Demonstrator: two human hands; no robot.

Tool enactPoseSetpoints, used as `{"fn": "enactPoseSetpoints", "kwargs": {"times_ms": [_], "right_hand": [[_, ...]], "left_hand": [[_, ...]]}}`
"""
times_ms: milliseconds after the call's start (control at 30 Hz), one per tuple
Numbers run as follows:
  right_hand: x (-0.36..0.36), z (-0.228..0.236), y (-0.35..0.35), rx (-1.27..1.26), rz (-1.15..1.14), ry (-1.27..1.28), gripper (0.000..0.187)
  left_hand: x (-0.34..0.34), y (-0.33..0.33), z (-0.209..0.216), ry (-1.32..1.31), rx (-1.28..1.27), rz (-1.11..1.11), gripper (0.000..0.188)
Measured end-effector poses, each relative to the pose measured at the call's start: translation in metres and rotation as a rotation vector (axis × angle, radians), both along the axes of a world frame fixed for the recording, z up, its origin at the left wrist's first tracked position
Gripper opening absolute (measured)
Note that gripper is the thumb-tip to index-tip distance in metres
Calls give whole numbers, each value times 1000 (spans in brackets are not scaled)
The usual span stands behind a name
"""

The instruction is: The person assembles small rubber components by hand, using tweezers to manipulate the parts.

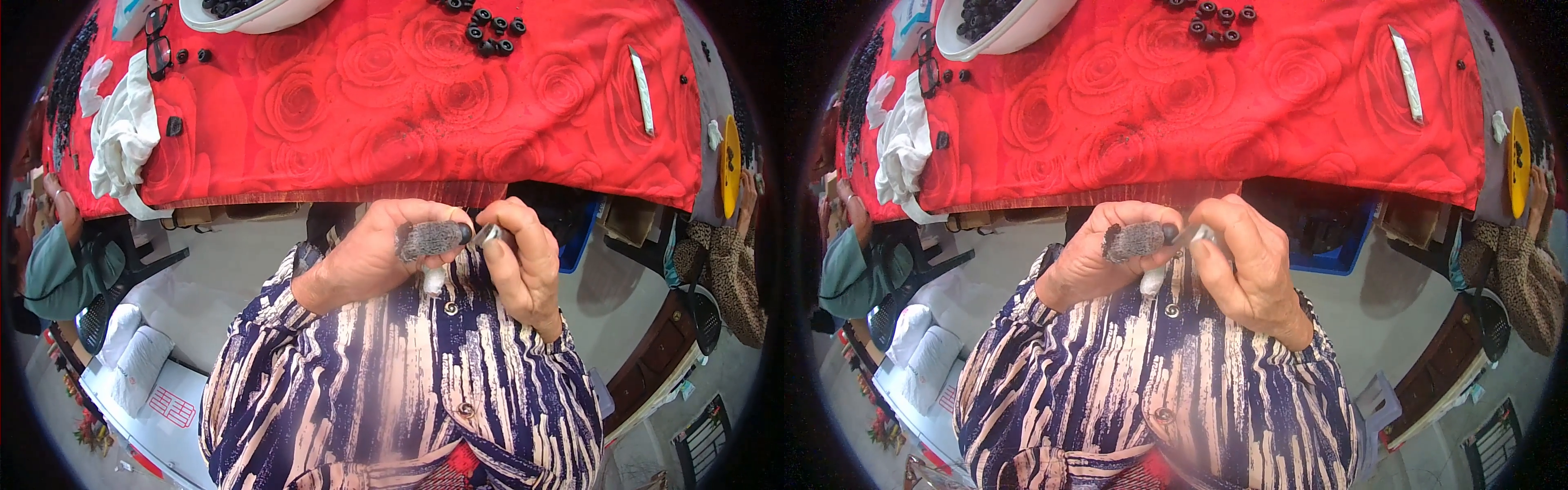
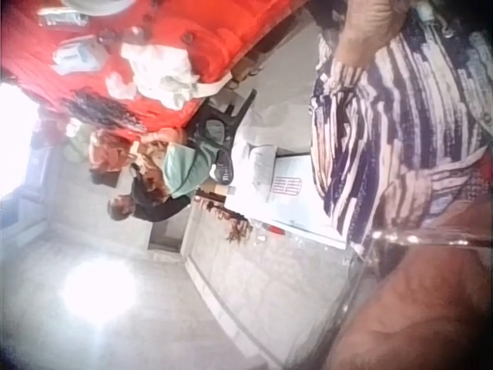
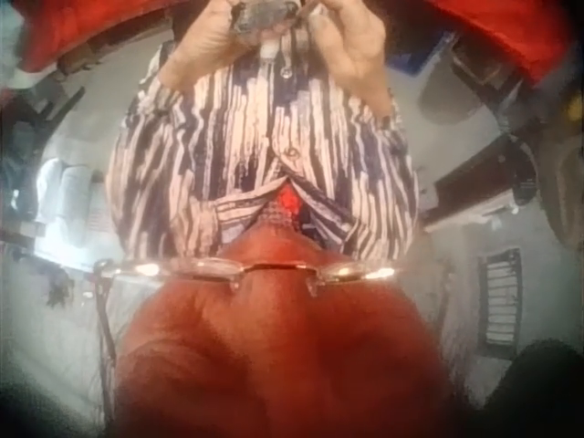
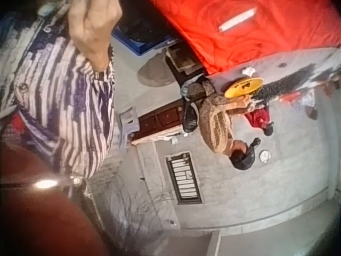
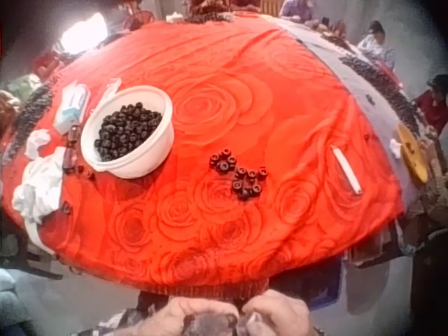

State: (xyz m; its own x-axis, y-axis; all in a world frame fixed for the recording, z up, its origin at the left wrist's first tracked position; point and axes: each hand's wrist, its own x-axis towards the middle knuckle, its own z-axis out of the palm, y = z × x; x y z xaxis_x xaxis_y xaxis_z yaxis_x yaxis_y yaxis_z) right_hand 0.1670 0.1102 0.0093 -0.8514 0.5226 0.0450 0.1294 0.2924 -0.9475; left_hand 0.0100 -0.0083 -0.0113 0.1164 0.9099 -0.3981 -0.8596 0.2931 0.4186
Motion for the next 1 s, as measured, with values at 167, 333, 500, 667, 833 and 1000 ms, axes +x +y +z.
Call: {"fn": "enactPoseSetpoints", "kwargs": {"times_ms": [167, 333, 500, 667, 833, 1000], "right_hand": [[-4, -6, 1, -33, -26, -18, 12], [-5, -6, 2, -57, -22, -44, 11], [-4, -11, 2, -69, -20, -22, 11], [-2, -13, 7, -50, 29, -30, 13], [-1, -17, 11, -43, 62, -18, 15], [0, -23, 14, -24, 94, -1, 16]], "left_hand": [[-1, 3, 3, -38, -84, 4, 25], [-1, 2, -2, -1, -61, 8, 21], [-1, 3, -5, -31, -62, -4, 22], [-4, 4, -5, -11, -139, -35, 35], [-5, 4, -7, -11, -163, -68, 35], [-5, 5, -10, -60, -192, -81, 35]]}}
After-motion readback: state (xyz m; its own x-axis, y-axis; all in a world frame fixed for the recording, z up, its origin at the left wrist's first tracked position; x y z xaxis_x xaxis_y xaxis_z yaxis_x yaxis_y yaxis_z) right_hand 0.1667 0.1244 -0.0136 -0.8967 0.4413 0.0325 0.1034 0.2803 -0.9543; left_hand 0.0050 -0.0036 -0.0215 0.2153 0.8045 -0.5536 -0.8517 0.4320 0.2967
